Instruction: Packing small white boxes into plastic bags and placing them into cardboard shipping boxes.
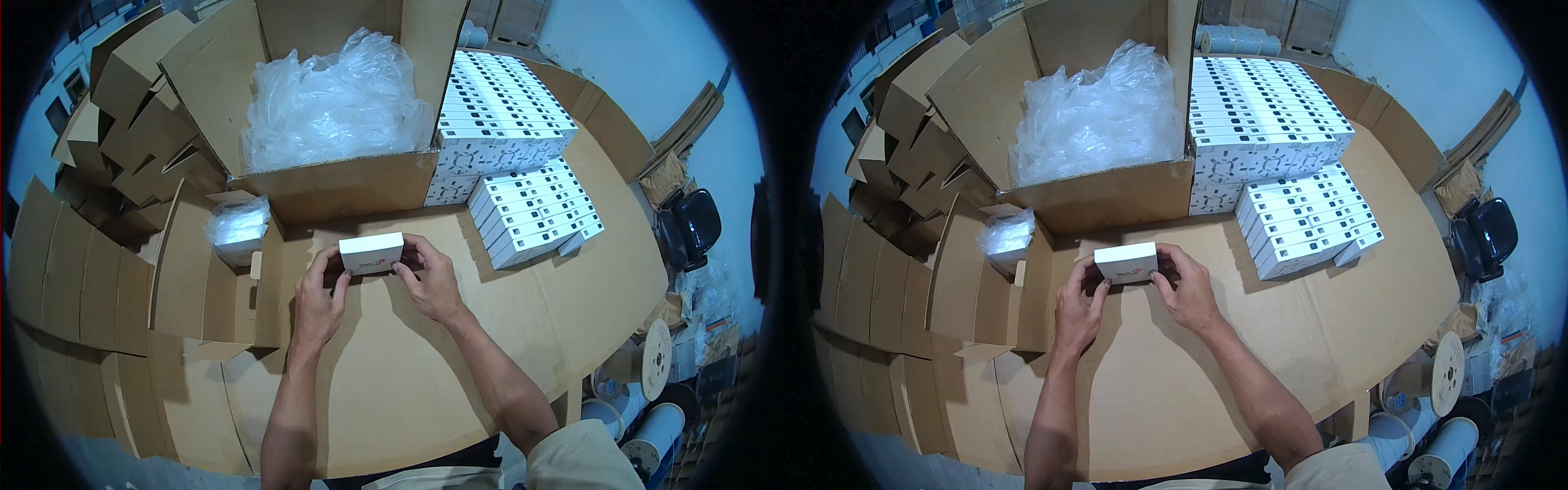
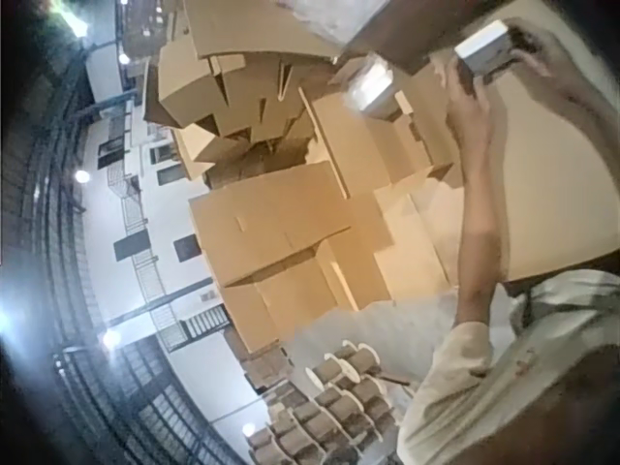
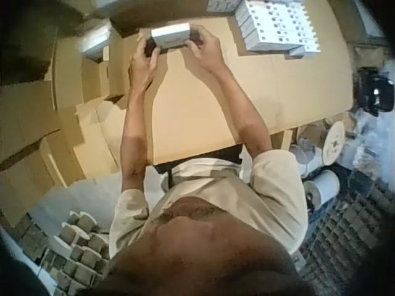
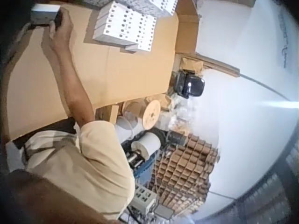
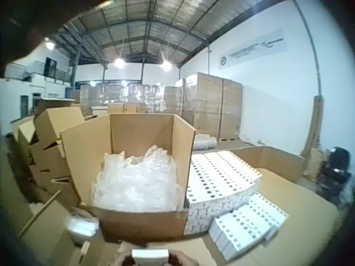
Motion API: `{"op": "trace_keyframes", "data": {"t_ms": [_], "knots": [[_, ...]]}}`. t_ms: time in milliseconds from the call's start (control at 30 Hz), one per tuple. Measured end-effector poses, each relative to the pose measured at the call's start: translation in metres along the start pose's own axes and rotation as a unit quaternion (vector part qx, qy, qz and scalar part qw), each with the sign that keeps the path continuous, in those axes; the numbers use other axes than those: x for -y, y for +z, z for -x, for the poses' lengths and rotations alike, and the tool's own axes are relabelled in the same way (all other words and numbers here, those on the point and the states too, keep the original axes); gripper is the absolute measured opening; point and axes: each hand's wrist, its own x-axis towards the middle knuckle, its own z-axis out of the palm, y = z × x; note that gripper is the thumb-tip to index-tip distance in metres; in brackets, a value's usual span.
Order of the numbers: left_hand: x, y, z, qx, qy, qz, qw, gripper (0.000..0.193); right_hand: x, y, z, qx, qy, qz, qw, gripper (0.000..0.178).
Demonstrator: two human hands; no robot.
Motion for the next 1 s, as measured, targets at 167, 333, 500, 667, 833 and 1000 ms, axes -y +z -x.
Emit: {"op": "trace_keyframes", "data": {"t_ms": [167, 333, 500, 667, 833, 1000], "knots": [[0.002, -0.005, 0.000, -0.002, -0.008, -0.020, 1.000, 0.036, 0.002, 0.002, -0.001, 0.022, 0.001, 0.002, 1.000, 0.038], [0.000, -0.003, 0.000, 0.006, 0.006, -0.027, 1.000, 0.038, 0.002, -0.001, -0.001, 0.024, -0.004, 0.014, 1.000, 0.037], [0.000, -0.003, 0.001, 0.011, -0.004, -0.032, 0.999, 0.040, 0.003, 0.001, 0.000, 0.020, -0.005, 0.023, 1.000, 0.037], [-0.003, -0.001, 0.000, 0.017, 0.007, -0.040, 0.999, 0.043, 0.002, -0.003, -0.001, 0.023, -0.009, 0.031, 0.999, 0.038], [0.001, -0.003, 0.002, 0.011, 0.029, -0.044, 0.999, 0.059, 0.010, -0.008, 0.000, 0.033, -0.046, 0.037, 0.998, 0.048], [0.002, -0.004, 0.004, -0.083, 0.098, -0.101, 0.987, 0.069, -0.010, -0.023, 0.003, 0.041, -0.095, 0.252, 0.962, 0.050]]}}
